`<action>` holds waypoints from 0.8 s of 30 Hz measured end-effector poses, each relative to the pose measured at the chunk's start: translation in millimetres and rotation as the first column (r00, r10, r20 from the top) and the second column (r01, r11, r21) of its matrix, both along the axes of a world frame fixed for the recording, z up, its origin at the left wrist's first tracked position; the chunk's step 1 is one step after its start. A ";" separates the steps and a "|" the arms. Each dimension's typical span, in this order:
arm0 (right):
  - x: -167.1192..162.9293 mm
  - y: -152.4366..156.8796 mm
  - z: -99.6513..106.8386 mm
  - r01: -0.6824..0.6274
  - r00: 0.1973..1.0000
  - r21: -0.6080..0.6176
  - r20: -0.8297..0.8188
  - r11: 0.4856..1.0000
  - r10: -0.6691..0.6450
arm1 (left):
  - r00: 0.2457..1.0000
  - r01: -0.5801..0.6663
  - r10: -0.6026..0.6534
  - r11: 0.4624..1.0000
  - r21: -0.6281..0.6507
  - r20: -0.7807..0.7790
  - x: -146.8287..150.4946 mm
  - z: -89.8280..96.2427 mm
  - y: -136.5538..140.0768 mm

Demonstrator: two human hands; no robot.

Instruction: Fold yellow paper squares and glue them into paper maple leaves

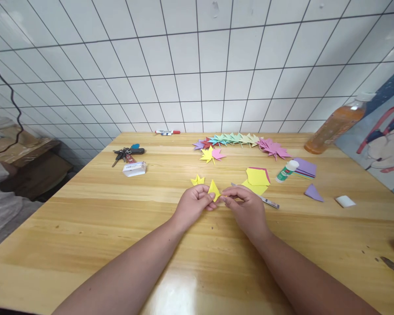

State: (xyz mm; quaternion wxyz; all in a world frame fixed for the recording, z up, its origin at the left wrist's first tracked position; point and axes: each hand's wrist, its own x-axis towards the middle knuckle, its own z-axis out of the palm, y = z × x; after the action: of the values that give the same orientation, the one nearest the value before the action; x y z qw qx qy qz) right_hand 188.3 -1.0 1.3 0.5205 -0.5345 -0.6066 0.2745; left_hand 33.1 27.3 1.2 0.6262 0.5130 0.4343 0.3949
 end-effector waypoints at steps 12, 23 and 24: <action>1.8 4.0 -5.2 -0.027 0.994 0.060 0.105 0.998 0.021 | 0.997 0.058 -0.058 0.998 -0.011 0.052 0.7 0.3 -0.9; 0.2 1.8 -2.6 -0.029 0.990 -0.064 0.135 0.998 0.037 | 0.997 0.024 -0.023 1.000 -0.013 0.070 3.2 1.4 -2.5; 0.1 2.3 -3.1 -0.040 0.992 -0.082 0.118 0.996 0.049 | 0.997 0.025 -0.023 1.000 -0.016 0.072 2.9 1.4 -2.3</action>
State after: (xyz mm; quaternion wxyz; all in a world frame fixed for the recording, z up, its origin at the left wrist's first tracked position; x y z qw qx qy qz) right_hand 188.4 1.3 -1.7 0.4552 -0.5568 -0.6370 0.2776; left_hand 36.0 24.9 2.5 0.6506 0.4983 0.4086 0.4019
